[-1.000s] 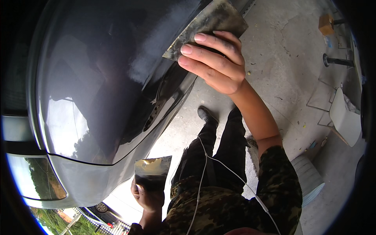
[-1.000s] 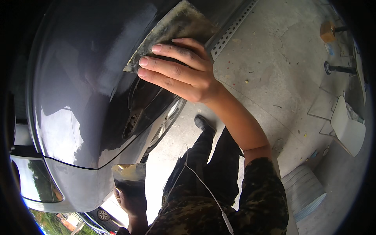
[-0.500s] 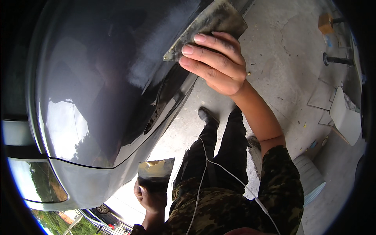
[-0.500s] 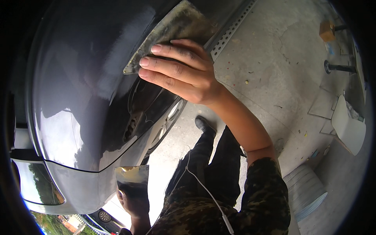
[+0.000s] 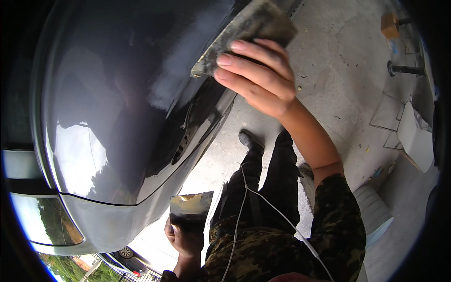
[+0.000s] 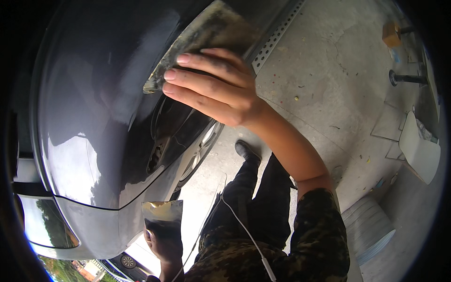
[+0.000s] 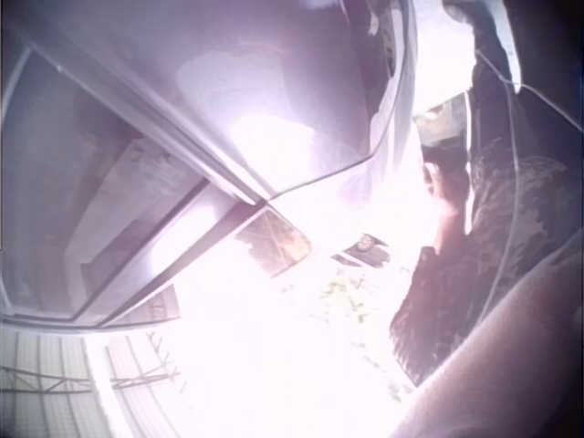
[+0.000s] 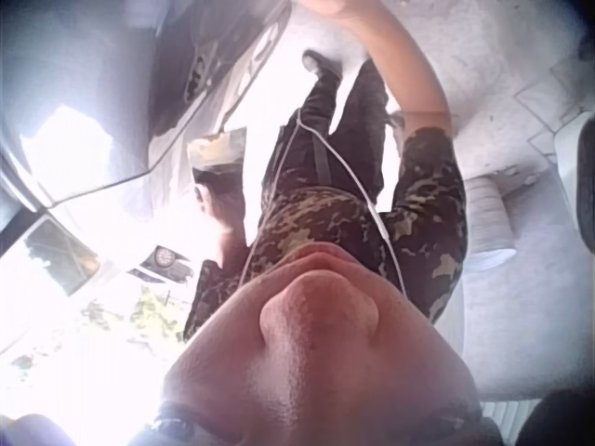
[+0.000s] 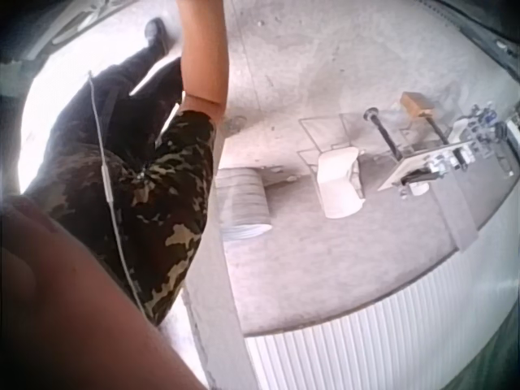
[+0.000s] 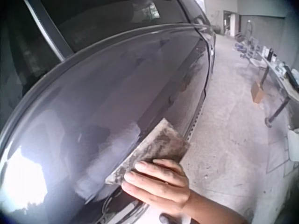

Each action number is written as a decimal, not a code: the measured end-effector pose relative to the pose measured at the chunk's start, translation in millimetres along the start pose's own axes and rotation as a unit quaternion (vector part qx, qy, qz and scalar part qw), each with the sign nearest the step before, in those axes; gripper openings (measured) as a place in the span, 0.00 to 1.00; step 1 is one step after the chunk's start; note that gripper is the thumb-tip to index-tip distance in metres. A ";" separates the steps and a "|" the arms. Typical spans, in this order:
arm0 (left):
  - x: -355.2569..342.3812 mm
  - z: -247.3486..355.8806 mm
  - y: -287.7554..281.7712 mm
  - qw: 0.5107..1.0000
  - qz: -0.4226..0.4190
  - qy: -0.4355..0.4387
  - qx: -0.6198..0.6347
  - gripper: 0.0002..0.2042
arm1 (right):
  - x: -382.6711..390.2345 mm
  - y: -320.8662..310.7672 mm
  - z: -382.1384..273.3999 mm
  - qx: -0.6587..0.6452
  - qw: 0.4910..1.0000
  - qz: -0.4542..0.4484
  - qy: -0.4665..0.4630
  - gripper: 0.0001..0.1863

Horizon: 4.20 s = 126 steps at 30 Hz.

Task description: The person applies body filler to the front fender and rear quarter panel of a dark gray car using a putty knife and a mixing board. They spread the filler in smooth strokes, occasionally scrape excess material, and move around the vehicle to reach different areas.

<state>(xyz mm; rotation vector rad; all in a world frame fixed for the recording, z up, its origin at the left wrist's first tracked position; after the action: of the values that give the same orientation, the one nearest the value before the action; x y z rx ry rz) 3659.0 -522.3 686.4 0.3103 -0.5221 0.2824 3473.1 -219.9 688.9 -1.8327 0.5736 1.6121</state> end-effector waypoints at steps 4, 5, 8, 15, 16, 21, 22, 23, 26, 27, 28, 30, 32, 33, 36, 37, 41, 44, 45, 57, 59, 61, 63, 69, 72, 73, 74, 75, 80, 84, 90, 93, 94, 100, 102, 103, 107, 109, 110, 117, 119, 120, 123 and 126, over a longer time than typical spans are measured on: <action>1.7 -2.5 -7.4 0.997 0.051 -0.013 -0.049 0.21 | 12.7 17.4 -3.2 -0.038 0.999 0.013 -0.020 0.10; 2.6 -2.2 -7.9 0.996 0.059 -0.008 -0.063 0.21 | 14.5 15.1 -5.7 -0.032 0.999 0.014 -0.025 0.10; 2.1 -3.6 -4.0 0.997 0.046 -0.010 -0.060 0.20 | 11.9 2.8 -9.2 -0.029 0.999 -0.015 -0.007 0.10; 1.3 -0.2 1.8 0.998 0.015 -0.013 -0.052 0.19 | -14.1 -2.5 -15.0 -0.029 0.998 -0.060 -0.003 0.13; 1.0 2.0 1.0 0.999 0.022 -0.015 -0.044 0.19 | -16.5 0.1 -14.2 -0.031 0.998 -0.055 -0.005 0.12; 1.0 5.6 4.1 0.999 0.000 -0.015 -0.043 0.20 | -10.9 2.7 -21.7 -0.036 0.995 -0.086 -0.016 0.10; 0.8 3.4 3.8 0.999 -0.004 -0.025 -0.045 0.20 | -7.9 0.5 -23.0 -0.039 0.994 -0.098 -0.013 0.10; 0.5 7.4 3.4 0.999 -0.006 -0.018 -0.026 0.21 | -7.4 -1.3 -23.1 -0.044 0.993 -0.106 -0.009 0.10; -0.3 7.9 -0.3 1.000 0.000 -0.013 0.018 0.23 | -4.7 -10.5 -23.7 -0.033 0.995 -0.091 0.005 0.10; -0.4 8.5 -0.5 1.000 0.003 -0.010 0.016 0.23 | -5.0 -13.6 -23.6 -0.029 0.996 -0.083 0.011 0.10; -0.4 9.0 -1.0 1.000 0.006 -0.006 0.015 0.23 | -4.8 -14.1 -23.2 -0.027 0.996 -0.087 0.020 0.10; -0.2 8.4 -0.6 1.000 0.015 -0.003 0.022 0.23 | -5.3 -18.5 -24.1 -0.013 0.996 -0.088 0.016 0.09; 0.5 6.4 4.2 0.999 0.005 -0.004 0.031 0.23 | -4.9 -24.3 -23.8 -0.008 0.995 -0.094 0.013 0.09; 0.9 5.2 7.0 0.999 -0.008 -0.007 0.037 0.23 | -4.2 -27.3 -21.8 -0.006 0.995 -0.094 0.027 0.09; -1.1 2.9 15.0 0.998 -0.034 -0.018 0.044 0.25 | -3.7 -38.8 -19.4 -0.019 0.990 -0.105 0.087 0.09; -6.6 4.9 5.3 0.998 -0.030 -0.027 0.054 0.25 | -3.1 -28.4 -33.8 -0.024 0.984 -0.140 0.111 0.10; -20.5 3.8 28.3 0.986 -0.110 -0.056 0.114 0.24 | 2.5 -68.5 -45.5 -0.086 0.916 -0.036 0.391 0.12; -27.7 4.9 77.3 0.968 -0.184 -0.066 0.155 0.23 | 28.9 -126.6 -45.0 -0.112 0.736 0.026 0.667 0.15; -30.5 7.5 98.9 0.960 -0.230 -0.055 0.149 0.23 | 26.3 -142.5 -40.9 -0.157 0.711 0.102 0.678 0.17; -25.0 -49.4 391.2 0.912 -0.379 -0.049 0.152 0.15 | -77.1 -281.6 72.9 -0.322 0.716 0.121 0.608 0.16; -22.9 -61.0 441.6 0.912 -0.387 -0.032 0.132 0.15 | -81.8 -309.7 107.4 -0.288 0.752 0.054 0.590 0.15; -18.0 -75.1 492.2 0.913 -0.390 -0.041 0.112 0.17 | -81.5 -341.1 145.6 -0.248 0.781 -0.012 0.573 0.14; -12.7 -88.3 543.1 0.909 -0.400 -0.057 0.099 0.17 | -77.2 -378.3 181.3 -0.160 0.812 -0.119 0.548 0.13; -29.5 -128.7 681.0 0.907 -0.399 -0.115 0.070 0.19 | 18.0 -472.8 310.0 -0.005 0.747 -0.172 0.642 0.12; -52.5 -151.9 751.8 0.907 -0.389 -0.136 0.082 0.19 | 99.4 -523.5 390.7 -0.006 0.714 -0.023 0.700 0.13; -63.3 -161.0 777.9 0.904 -0.395 -0.147 0.072 0.19 | 133.8 -538.6 415.7 0.023 0.688 -0.025 0.725 0.13; -75.7 -169.0 805.6 0.899 -0.403 -0.159 0.069 0.19 | 166.0 -552.8 441.1 0.048 0.670 -0.024 0.740 0.14; -89.1 -176.7 834.4 0.892 -0.413 -0.172 0.070 0.19 | 198.0 -568.2 464.6 0.074 0.648 -0.018 0.758 0.14; -167.0 -206.5 994.8 0.883 -0.401 -0.239 0.040 0.20 | 309.5 -646.2 540.1 0.122 0.521 0.059 0.843 0.16; -212.2 -206.5 1131.0 0.862 -0.430 -0.269 -0.007 0.19 | 315.2 -682.3 600.5 0.049 0.461 0.248 0.850 0.15; -238.8 -189.7 1289.4 0.852 -0.447 -0.273 -0.002 0.20 | 249.9 -695.9 746.6 -0.041 0.452 0.361 0.815 0.17; -267.6 -196.3 1348.8 0.873 -0.423 -0.245 -0.004 0.20 | 240.1 -701.4 845.3 -0.066 0.468 0.335 0.815 0.17; -276.5 -200.5 1366.0 0.883 -0.406 -0.235 0.005 0.20 | 240.7 -705.3 880.3 -0.077 0.472 0.322 0.817 0.17; -281.6 -224.1 1462.5 0.934 -0.313 -0.169 0.044 0.20 | 243.8 -743.6 1111.7 -0.098 0.557 0.155 0.810 0.17; -268.1 -231.7 1496.9 0.949 -0.262 -0.165 0.055 0.21 | 241.2 -758.7 1169.0 -0.130 0.540 0.140 0.820 0.15; -261.7 -234.0 1517.5 0.953 -0.253 -0.162 0.041 0.21 | 235.5 -763.6 1196.2 -0.155 0.549 0.156 0.806 0.14; -239.9 -252.6 1585.5 0.947 -0.243 -0.208 0.044 0.21 | 226.8 -796.3 1268.6 -0.151 0.546 0.181 0.804 0.13; -242.7 -262.3 1620.2 0.941 -0.260 -0.214 0.034 0.21 | 225.6 -806.2 1298.7 -0.146 0.543 0.198 0.803 0.12; -246.2 -268.1 1636.0 0.937 -0.265 -0.223 0.039 0.21 | 222.4 -809.7 1313.3 -0.143 0.554 0.192 0.797 0.12; -286.1 -298.8 1741.5 0.915 -0.296 -0.268 0.053 0.19 | 198.0 -827.2 1430.8 -0.130 0.602 0.177 0.768 0.14; -306.5 -302.8 1777.0 0.900 -0.320 -0.290 0.055 0.19 | 195.9 -837.7 1465.6 -0.097 0.621 0.161 0.761 0.14; -319.9 -305.8 1795.8 0.894 -0.327 -0.303 0.054 0.19 | 197.5 -841.1 1482.7 -0.111 0.614 0.184 0.760 0.14; -362.6 -307.0 1856.2 0.890 -0.332 -0.308 0.058 0.18 | 197.5 -863.7 1530.4 -0.022 0.639 0.155 0.753 0.15; -404.2 -297.3 1918.4 0.869 -0.345 -0.348 0.074 0.17 | 194.3 -881.5 1562.7 0.076 0.611 0.112 0.780 0.15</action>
<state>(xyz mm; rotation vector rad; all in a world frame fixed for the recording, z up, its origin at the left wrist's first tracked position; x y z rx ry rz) 2802.8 1265.8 644.9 0.7346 -1.0606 -0.5191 2992.0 1514.1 553.0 -2.6699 1.5659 -0.4719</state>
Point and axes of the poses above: each hand's wrist, its own x-axis away from the middle knuckle, its own y-axis out of the palm, z = x × y, the point moved 9 cm from there along -x, towards the middle knuckle, and after that the axes turned 8 degrees about -y, right-handed, at the moved point
